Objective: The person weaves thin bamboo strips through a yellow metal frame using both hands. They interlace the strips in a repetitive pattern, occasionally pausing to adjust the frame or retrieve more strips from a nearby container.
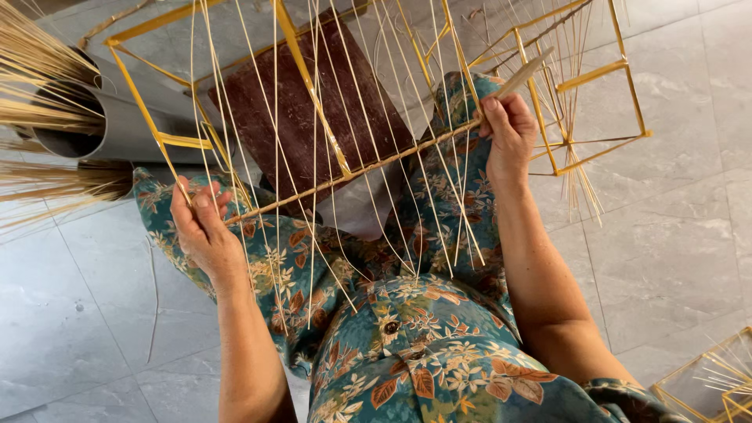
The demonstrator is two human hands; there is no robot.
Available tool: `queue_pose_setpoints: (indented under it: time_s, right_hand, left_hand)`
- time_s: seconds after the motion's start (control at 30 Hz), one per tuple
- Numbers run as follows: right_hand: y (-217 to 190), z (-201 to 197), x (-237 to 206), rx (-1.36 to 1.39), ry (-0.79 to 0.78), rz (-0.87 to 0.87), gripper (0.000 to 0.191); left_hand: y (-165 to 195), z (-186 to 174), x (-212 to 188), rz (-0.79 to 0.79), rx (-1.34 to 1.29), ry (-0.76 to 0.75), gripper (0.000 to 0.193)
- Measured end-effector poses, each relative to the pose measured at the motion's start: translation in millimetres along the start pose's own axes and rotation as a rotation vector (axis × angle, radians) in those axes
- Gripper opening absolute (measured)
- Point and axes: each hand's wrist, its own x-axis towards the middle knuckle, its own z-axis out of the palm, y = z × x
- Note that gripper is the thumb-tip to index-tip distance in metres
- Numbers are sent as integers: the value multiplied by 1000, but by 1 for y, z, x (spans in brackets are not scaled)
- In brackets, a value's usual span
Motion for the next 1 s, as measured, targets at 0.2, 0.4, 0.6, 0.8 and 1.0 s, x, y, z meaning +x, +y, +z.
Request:
queue_pose_setpoints:
  time_s: [0.2, 0.4, 0.6, 0.8, 1.0]
  right_hand:
    - [-1, 4, 9, 17, 28, 105, 17]
    - [8, -3, 21, -14, 38, 206, 25]
    - [5, -13, 21, 73, -8, 160, 30]
    - [-9, -27, 10, -39, 99, 23, 26]
    - [-15, -13, 13, -293, -14, 130, 37]
  left_hand:
    - [9, 0, -1, 26, 3, -1, 40]
    - [4, 3, -2, 48, -39, 11, 40]
    - [2, 5, -4, 150, -183, 83, 48]
    - [2, -16, -17, -44, -88, 130, 58]
    - [15, -21, -53, -258, -324, -12, 79]
